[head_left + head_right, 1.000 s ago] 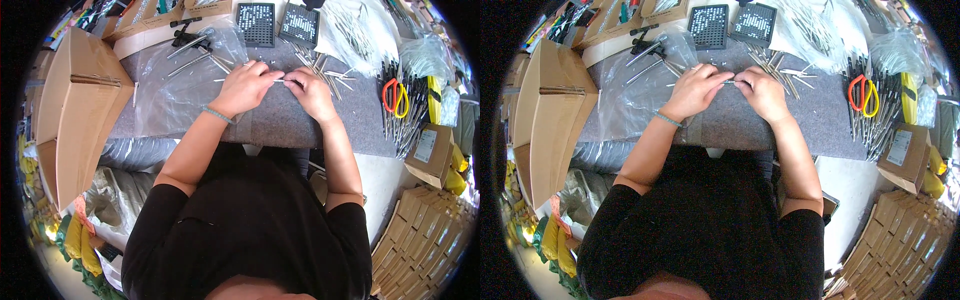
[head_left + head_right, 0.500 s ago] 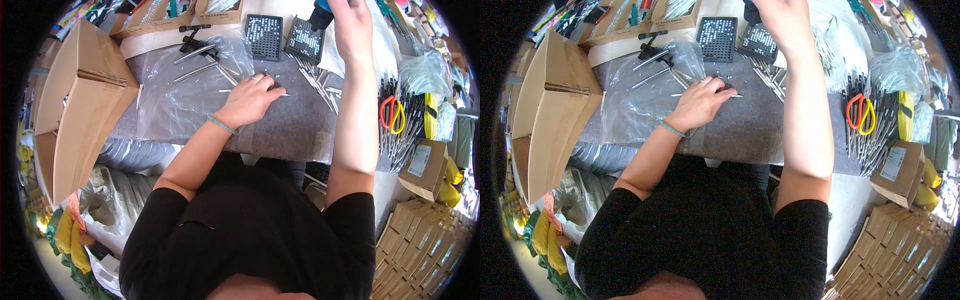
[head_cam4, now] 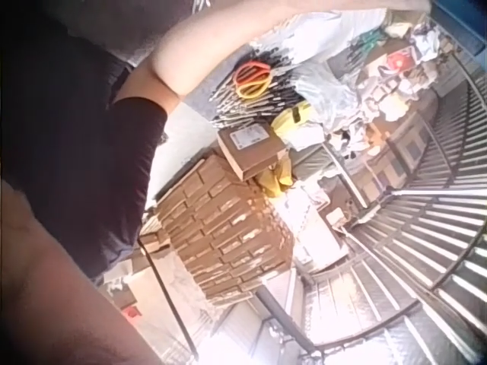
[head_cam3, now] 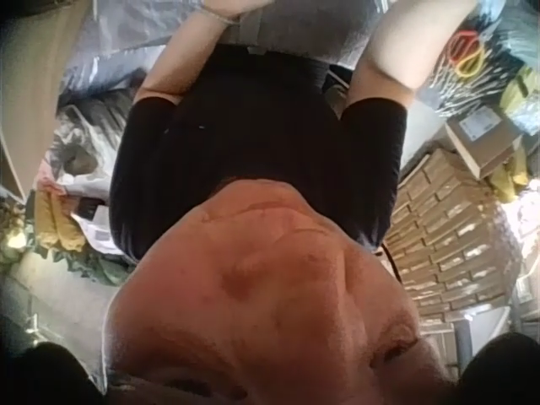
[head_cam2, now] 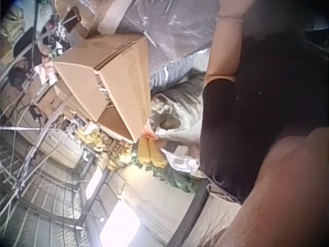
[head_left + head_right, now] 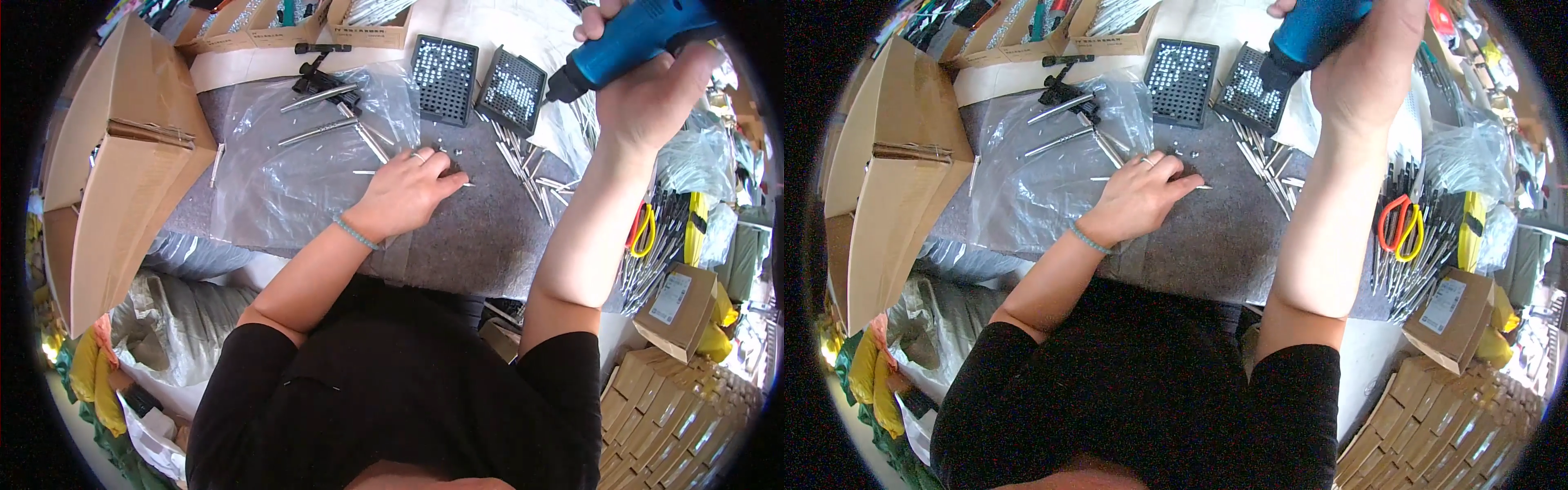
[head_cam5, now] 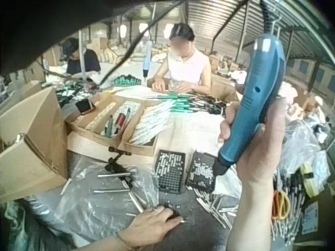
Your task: The person is assembling small metal and plastic hardware components, using an electric screwdriver to secure them.
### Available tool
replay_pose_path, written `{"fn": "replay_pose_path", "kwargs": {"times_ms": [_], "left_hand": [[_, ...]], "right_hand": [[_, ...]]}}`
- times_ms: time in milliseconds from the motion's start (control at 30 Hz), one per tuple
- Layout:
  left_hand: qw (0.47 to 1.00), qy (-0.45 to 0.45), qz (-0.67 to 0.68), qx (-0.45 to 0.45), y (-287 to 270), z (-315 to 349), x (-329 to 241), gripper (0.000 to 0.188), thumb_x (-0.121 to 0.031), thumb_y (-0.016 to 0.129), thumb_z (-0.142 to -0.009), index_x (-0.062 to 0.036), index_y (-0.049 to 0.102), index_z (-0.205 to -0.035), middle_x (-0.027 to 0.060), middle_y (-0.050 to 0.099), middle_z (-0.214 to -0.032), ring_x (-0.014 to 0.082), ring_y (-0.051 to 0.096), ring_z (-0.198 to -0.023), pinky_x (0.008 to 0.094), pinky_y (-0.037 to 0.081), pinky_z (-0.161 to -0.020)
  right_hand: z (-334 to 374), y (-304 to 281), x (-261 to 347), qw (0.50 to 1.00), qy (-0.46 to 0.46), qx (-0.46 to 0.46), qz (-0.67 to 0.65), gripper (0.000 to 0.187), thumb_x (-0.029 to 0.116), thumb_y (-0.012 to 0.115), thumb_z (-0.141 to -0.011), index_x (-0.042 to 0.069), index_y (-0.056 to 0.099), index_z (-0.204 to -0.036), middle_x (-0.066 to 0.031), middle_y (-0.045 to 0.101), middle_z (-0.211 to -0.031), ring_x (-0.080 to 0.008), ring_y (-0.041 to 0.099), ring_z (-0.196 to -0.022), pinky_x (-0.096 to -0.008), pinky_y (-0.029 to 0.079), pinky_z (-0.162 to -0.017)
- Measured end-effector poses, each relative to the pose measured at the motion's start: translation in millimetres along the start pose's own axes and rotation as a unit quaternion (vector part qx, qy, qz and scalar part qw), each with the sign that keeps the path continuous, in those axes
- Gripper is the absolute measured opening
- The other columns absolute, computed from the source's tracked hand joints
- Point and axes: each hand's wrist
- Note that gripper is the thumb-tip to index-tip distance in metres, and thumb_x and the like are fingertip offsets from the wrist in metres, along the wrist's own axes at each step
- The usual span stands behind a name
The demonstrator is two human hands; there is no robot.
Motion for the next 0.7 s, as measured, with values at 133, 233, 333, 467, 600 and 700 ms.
{"fn": "replay_pose_path", "kwargs": {"times_ms": [133,233,333,467,600,700], "left_hand": [[1.0,0.01,0.019,-0.01,0.1,-2.2,1.9,0.033,-0.008,0.059,-0.071,-0.0123,0.063,-0.103,0.0044,0.052,-0.089,0.022,0.054,-0.087,0.0345,0.046,-0.076],[1.0,0.006,0.015,-0.012,-1.2,-0.3,2.6,0.033,-0.007,0.06,-0.07,-0.0119,0.064,-0.102,0.0046,0.052,-0.09,0.0223,0.054,-0.086,0.0344,0.045,-0.076],[1.0,0.01,0.01,-0.012,-1.6,-2.7,2.7,0.034,-0.007,0.06,-0.069,-0.0121,0.064,-0.102,0.0046,0.053,-0.091,0.022,0.054,-0.087,0.0337,0.046,-0.075],[1.0,0.006,0.013,-0.005,-3.1,-3.8,1.9,0.035,-0.006,0.06,-0.068,-0.0128,0.064,-0.103,0.004,0.052,-0.09,0.0212,0.053,-0.085,0.0329,0.045,-0.072],[1.0,0.011,0.005,-0.009,-1.9,-4.4,2.9,0.036,-0.006,0.061,-0.068,-0.0136,0.064,-0.103,0.0033,0.051,-0.088,0.0205,0.053,-0.084,0.032,0.045,-0.07],[1.0,0.007,0.004,0.001,-3.3,-5.5,2.2,0.037,-0.006,0.061,-0.067,-0.0138,0.063,-0.104,0.0031,0.051,-0.088,0.0203,0.053,-0.084,0.0317,0.045,-0.07]], "right_hand": [[2.9,-8.9,-15.7,0.993,-0.02,-0.026,0.114,0.053,0.045,0.054,-0.087,0.001,0.044,-0.115,-0.0118,0.055,-0.092,-0.0207,0.06,-0.071,-0.0272,0.052,-0.057],[2.4,-29.8,-40.3,0.993,0.012,-0.014,0.116,0.034,0.024,0.059,-0.085,-0.001,0.049,-0.106,-0.0122,0.058,-0.09,-0.0199,0.062,-0.075,-0.0276,0.051,-0.063],[1.4,-52.3,-67.1,0.985,-0.048,-0.032,0.164,0.021,0.017,0.062,-0.084,0.001,0.052,-0.091,-0.0082,0.059,-0.069,-0.0152,0.057,-0.055,-0.0267,0.047,-0.053],[11.2,-59.7,-77.7,0.978,-0.046,-0.062,0.196,0.023,0.022,0.061,-0.085,0.002,0.051,-0.087,-0.0084,0.058,-0.066,-0.0152,0.057,-0.053,-0.0259,0.046,-0.051],[23.4,-58.0,-80.3,0.981,-0.004,-0.089,0.172,0.025,0.026,0.06,-0.087,0.003,0.051,-0.084,-0.0093,0.058,-0.066,-0.0155,0.057,-0.053,-0.0262,0.045,-0.05],[28.7,-59.8,-86.4,0.983,-0.007,-0.091,0.157,0.025,0.026,0.06,-0.087,0.003,0.051,-0.085,-0.0092,0.058,-0.066,-0.0154,0.056,-0.052,-0.0257,0.044,-0.049]]}}
Point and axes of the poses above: each hand's wrist, its own z-axis away from the middle knuckle, its own y-axis out of the palm, x = y × z
